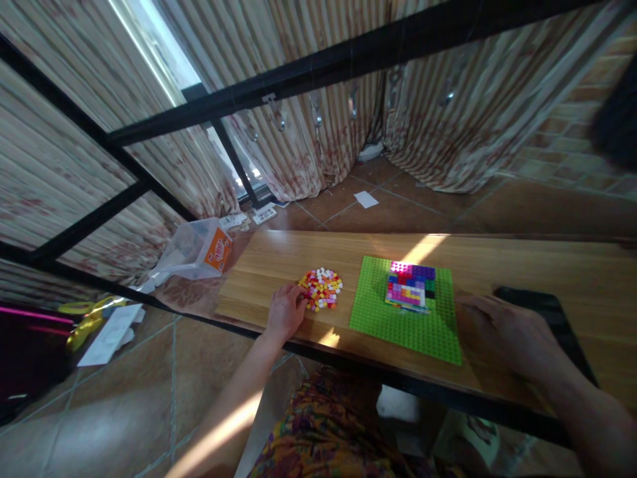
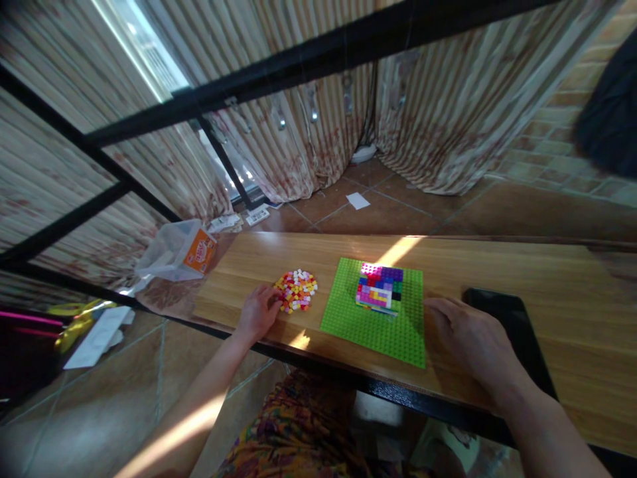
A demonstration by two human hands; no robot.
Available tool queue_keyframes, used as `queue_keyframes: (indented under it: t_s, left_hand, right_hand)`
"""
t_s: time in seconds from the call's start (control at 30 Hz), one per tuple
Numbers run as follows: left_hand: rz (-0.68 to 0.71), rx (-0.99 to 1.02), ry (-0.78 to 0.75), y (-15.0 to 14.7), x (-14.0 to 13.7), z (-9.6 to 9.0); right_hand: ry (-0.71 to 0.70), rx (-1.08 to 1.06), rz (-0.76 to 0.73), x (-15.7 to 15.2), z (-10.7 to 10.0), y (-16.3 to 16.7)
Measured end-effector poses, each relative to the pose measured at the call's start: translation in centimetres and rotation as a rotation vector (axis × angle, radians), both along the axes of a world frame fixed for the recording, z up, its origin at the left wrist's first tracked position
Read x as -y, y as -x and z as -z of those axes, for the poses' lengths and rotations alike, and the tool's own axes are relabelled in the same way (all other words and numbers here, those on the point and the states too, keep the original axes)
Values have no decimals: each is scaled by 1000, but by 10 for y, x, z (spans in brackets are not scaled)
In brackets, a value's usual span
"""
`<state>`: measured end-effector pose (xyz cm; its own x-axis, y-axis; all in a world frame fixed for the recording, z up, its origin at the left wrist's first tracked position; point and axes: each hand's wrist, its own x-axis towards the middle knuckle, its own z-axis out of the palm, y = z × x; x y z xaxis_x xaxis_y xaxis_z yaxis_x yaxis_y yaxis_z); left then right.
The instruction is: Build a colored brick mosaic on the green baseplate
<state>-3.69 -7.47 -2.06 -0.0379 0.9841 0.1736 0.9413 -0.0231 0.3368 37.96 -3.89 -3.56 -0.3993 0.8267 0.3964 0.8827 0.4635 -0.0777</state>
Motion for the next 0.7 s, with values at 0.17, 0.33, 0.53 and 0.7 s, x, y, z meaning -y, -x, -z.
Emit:
queue_keyframes:
  t_s: [0.17,0.33,0.53,0.7]
  left_hand:
    - [22,46,-41,-2,-1,-2]
    - [79,268,-126,-27,-6,-11]
    - [284,421,-65,-96,-36,-36]
    - [348,358,-6,-138,-63,-44]
  right_hand:
    - [57,5,58,2,-2,1]
    - [107,-6,69,3,-5,4]
    - [110,-78,50,0,-9,9]
    - [124,-98,88,1,-14,5]
